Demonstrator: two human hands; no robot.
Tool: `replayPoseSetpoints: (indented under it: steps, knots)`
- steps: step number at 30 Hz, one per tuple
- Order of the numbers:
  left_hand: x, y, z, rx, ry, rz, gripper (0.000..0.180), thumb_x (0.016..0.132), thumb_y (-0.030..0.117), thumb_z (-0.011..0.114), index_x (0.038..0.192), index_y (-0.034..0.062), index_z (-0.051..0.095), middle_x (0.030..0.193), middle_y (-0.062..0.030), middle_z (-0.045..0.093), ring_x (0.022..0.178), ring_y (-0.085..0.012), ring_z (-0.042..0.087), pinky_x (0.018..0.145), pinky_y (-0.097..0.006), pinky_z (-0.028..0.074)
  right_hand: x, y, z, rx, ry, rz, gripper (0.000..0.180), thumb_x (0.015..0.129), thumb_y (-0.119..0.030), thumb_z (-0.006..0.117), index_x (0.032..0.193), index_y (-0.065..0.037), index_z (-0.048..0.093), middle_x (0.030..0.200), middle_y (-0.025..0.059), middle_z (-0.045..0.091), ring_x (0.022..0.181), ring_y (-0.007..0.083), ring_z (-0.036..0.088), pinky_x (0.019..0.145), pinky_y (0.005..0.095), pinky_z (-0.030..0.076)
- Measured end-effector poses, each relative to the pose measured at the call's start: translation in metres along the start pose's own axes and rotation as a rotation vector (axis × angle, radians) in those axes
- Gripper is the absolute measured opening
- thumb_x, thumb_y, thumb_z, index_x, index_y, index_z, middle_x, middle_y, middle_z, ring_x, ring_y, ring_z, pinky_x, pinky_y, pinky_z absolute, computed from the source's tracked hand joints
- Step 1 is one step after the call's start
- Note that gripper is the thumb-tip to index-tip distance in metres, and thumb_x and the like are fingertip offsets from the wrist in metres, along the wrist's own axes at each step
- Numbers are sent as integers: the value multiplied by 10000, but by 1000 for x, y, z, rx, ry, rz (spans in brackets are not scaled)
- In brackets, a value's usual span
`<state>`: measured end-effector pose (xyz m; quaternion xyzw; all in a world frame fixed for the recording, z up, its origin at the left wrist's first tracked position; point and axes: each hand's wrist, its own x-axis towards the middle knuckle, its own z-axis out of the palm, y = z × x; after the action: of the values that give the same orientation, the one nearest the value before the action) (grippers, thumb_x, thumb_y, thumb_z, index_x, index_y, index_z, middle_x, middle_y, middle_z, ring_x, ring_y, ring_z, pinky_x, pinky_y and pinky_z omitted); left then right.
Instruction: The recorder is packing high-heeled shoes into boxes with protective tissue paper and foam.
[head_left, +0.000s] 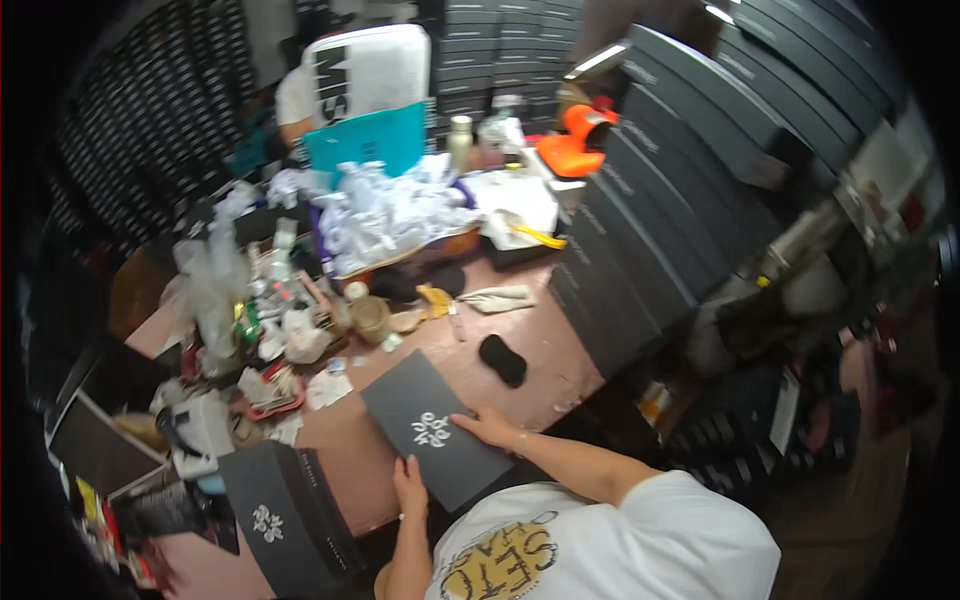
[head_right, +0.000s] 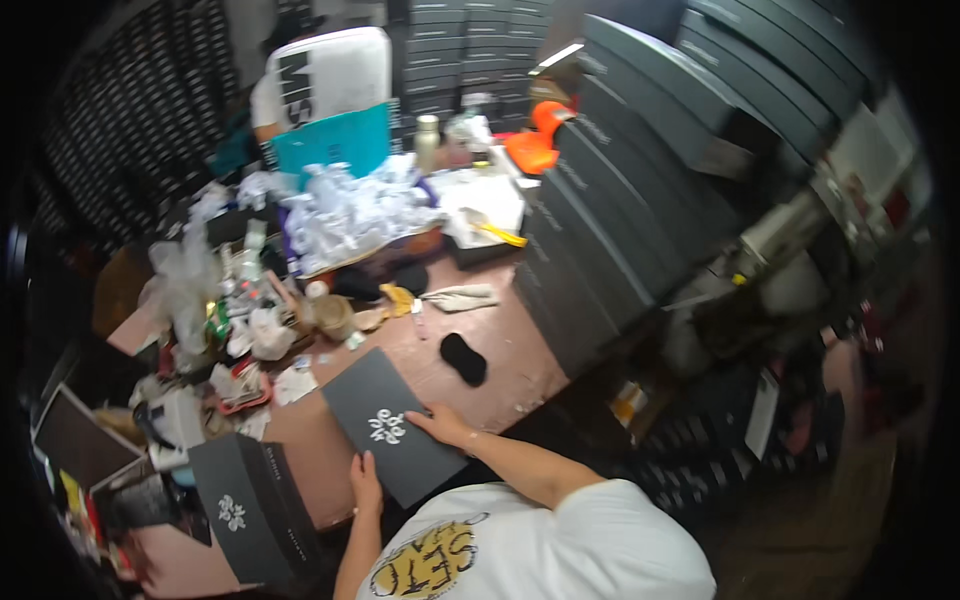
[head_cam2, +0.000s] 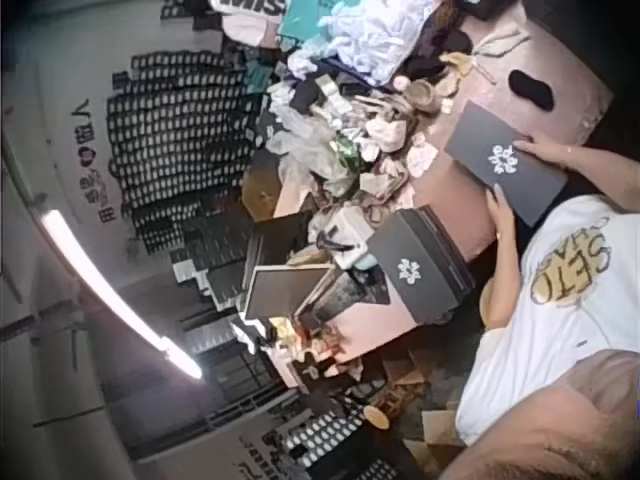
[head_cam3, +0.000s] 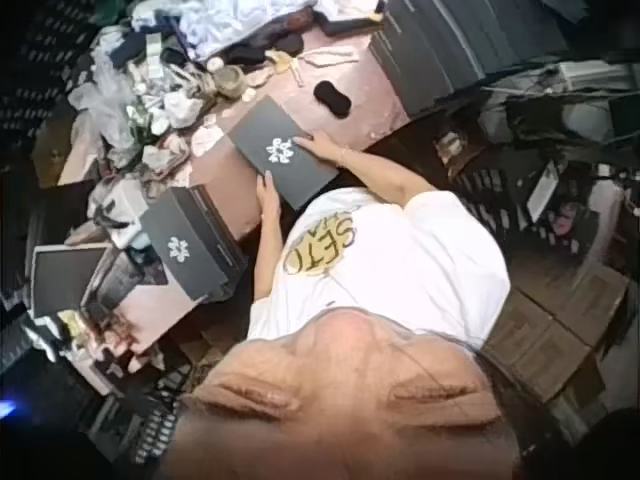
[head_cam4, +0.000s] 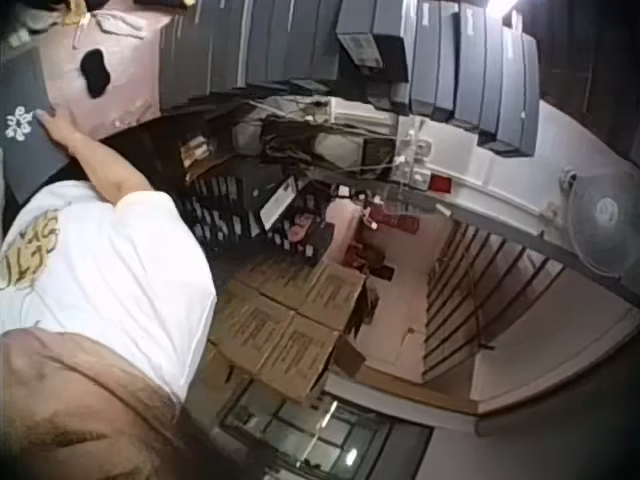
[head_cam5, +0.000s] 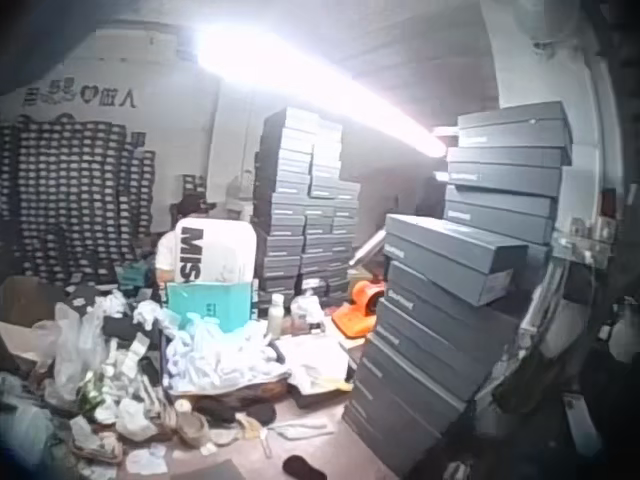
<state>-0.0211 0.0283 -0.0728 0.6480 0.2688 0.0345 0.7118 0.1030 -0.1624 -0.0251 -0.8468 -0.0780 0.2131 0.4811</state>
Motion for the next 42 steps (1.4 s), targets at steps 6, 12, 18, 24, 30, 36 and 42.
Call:
replayPoseSetpoints:
  steps: [6,12,18,24,30,36,42]
  knots:
    - [-13,44,7,-458,-193,-258,616,878,243,613,1377,4,342,1328,-112,473,1159,-263,516,992,-398,418,-36,9,4,202,-33,-57,812,840,-463,629,1427,-7,300,1398,273,361,1295,336,376,1077,374,293]
    - [-19,209,52,-678,-581,120,577,895,419,487,1329,42,443,1286,-97,524,1145,-253,526,991,-383,416,-139,-171,-138,-69,177,-687,974,746,-538,702,1474,-99,228,1510,260,116,1393,422,139,1114,461,181]
    - [-61,448,203,-724,-842,465,488,925,387,489,1252,25,518,1178,-117,594,1046,-222,596,902,-340,492,-179,-243,-320,-487,686,-1298,984,700,-526,749,1423,-14,320,1489,223,261,1386,377,242,1127,445,207]
    - [-83,558,360,-492,-1009,432,434,904,402,398,1173,78,503,1109,-103,584,1053,-236,543,1099,-493,178,-197,-297,-522,-85,803,-879,678,896,-460,593,1374,-14,413,1141,80,604,1038,123,530,935,266,402]
    - [-128,505,440,-359,-886,480,827,924,639,305,1497,89,74,1555,-141,86,1441,-249,11,1133,-491,41,-167,-221,-559,1,1000,-835,603,934,-464,480,1298,17,480,1252,183,558,1164,269,518,992,330,365]
    - [-165,496,419,-251,-914,633,781,943,552,410,1480,45,154,1528,-129,190,1406,-225,157,1133,-435,132,-182,-209,-558,-134,1259,-798,613,938,-411,510,1321,60,424,1296,222,516,1212,296,489,1024,340,348]
    - [-174,432,222,404,-1108,1305,383,813,3,586,1195,27,564,1367,-166,484,1311,-245,421,1075,-459,282,-178,-137,-400,283,1134,-1216,350,954,-129,491,1269,23,474,1165,157,577,1042,241,580,942,318,453]
